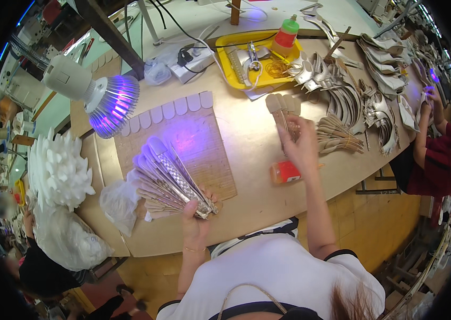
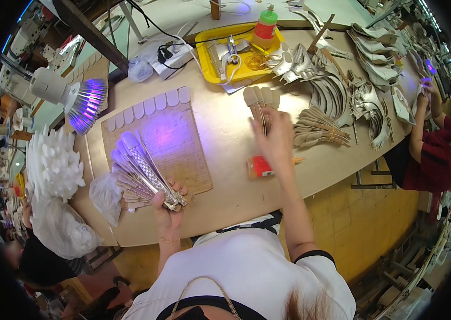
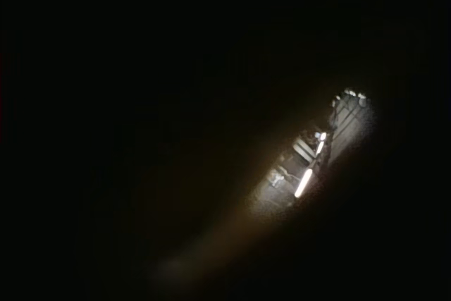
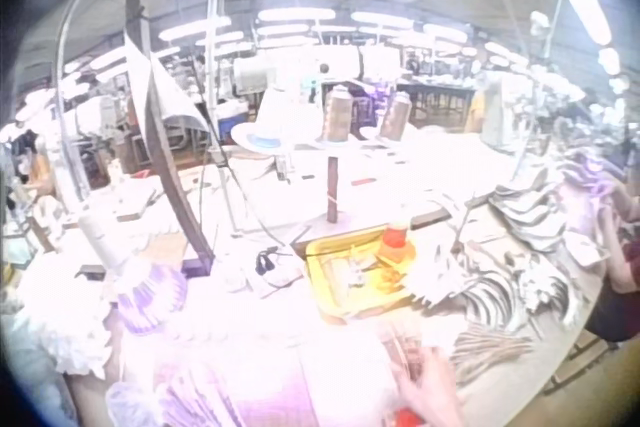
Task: The person applies glue to flat wooden pieces and stacks them into bundles. They repeatedly pick up pieces, apply adhesive, and align them into neat stacks, then secure the bundles with rubber bands.
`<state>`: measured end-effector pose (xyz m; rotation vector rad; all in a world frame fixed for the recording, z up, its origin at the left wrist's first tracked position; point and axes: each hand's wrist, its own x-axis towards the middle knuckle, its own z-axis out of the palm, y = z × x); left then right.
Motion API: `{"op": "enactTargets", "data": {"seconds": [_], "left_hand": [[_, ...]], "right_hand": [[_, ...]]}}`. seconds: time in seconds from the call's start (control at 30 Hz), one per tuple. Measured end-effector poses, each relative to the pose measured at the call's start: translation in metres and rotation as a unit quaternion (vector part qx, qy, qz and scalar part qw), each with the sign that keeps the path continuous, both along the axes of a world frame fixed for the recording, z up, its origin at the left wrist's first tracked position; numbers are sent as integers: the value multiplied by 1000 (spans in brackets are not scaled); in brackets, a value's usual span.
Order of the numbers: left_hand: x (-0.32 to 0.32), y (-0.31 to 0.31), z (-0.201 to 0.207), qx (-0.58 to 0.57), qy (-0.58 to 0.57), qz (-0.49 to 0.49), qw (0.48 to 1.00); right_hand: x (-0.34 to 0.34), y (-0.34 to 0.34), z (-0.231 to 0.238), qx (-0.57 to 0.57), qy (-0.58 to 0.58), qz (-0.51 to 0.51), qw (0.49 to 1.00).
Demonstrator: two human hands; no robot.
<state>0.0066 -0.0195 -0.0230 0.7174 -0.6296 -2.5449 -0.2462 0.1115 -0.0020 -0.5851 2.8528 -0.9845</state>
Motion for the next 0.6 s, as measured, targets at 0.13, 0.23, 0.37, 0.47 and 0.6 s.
{"op": "enactTargets", "data": {"seconds": [0.13, 0.23, 0.37, 0.47, 0.6], "left_hand": [[4, 0, -4, -16, -4, -19, 1000], [6, 2, -1, -16, -24, -39, 999], [9, 7, 2, 3, 4, -32, 999], [10, 9, -1, -21, 2, -15, 1000], [10, 7, -1, -29, -12, -9, 999]], "right_hand": [[-26, 11, -11, 55, 19, -59, 997], [-22, -6, -16, 121, 6, -50, 991], [-12, -24, -19, 160, 97, 0, 982], [0, -28, -22, 106, 148, 46, 982], [19, -34, -24, 22, 106, 87, 990]]}}
